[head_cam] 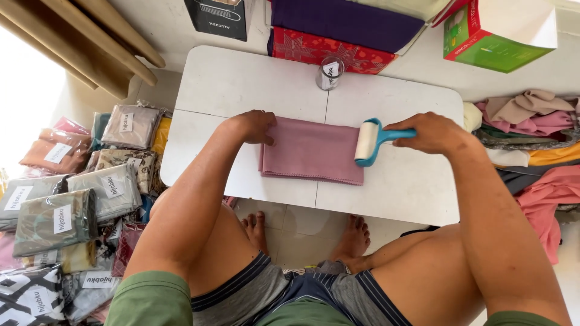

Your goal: Using a lint roller to clean a pink scarf on a small table, including folding and repositioning the scarf to clean all surfaces.

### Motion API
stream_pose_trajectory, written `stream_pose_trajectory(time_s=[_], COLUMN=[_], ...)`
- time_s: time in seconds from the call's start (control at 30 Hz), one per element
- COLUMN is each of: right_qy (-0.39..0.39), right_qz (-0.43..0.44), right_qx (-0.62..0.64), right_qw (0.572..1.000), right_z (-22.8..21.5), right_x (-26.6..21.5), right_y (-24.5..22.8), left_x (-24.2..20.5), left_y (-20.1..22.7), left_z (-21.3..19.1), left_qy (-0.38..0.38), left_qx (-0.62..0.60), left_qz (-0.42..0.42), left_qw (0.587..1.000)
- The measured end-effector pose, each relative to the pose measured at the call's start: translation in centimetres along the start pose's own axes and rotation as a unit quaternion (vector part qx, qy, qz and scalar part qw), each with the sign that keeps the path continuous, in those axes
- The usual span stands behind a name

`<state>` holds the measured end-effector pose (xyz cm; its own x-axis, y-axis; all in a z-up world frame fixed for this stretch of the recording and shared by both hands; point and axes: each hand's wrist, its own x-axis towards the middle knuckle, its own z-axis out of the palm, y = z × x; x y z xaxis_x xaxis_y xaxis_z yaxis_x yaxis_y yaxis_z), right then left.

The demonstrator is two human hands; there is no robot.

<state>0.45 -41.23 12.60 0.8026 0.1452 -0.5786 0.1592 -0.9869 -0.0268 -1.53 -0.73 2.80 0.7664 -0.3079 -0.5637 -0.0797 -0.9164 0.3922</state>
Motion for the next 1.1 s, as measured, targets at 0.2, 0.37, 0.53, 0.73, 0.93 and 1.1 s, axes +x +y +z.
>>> stream_pose_trajectory(time_s=[0.2, 0.37, 0.53, 0.73, 0.93, 1.1], right_qy=[0.021, 0.025, 0.043, 0.027, 0.032, 0.015], right_qz=[-0.083, -0.172, -0.254, -0.242, -0.25, -0.233], right_qx=[-0.052, -0.046, -0.006, -0.02, 0.055, 0.061], right_qw=[0.995, 0.984, 0.966, 0.97, 0.966, 0.97], right_z=[0.4, 1.0, 1.7, 1.8, 2.7, 1.2], right_x=[2.0, 4.2, 4.6, 5.5, 4.1, 1.9], right_y=[-5.1, -11.5, -17.6, -17.3, -17.4, -14.3], left_x=[0.9, 1.3, 0.9, 0.5, 0.5, -1.3], left_y=[-1.4, -2.3, -3.3, -4.2, -3.3, -0.5], left_z=[-0.8, -0.6, -1.0, -1.2, -1.5, -2.7], left_qy=[-0.005, -0.002, 0.01, 0.041, 0.027, 0.017], left_qx=[-0.031, -0.032, -0.05, -0.058, -0.044, -0.058], left_qz=[0.002, -0.022, -0.042, -0.052, -0.051, 0.002], left_qw=[1.0, 0.999, 0.998, 0.996, 0.997, 0.998])
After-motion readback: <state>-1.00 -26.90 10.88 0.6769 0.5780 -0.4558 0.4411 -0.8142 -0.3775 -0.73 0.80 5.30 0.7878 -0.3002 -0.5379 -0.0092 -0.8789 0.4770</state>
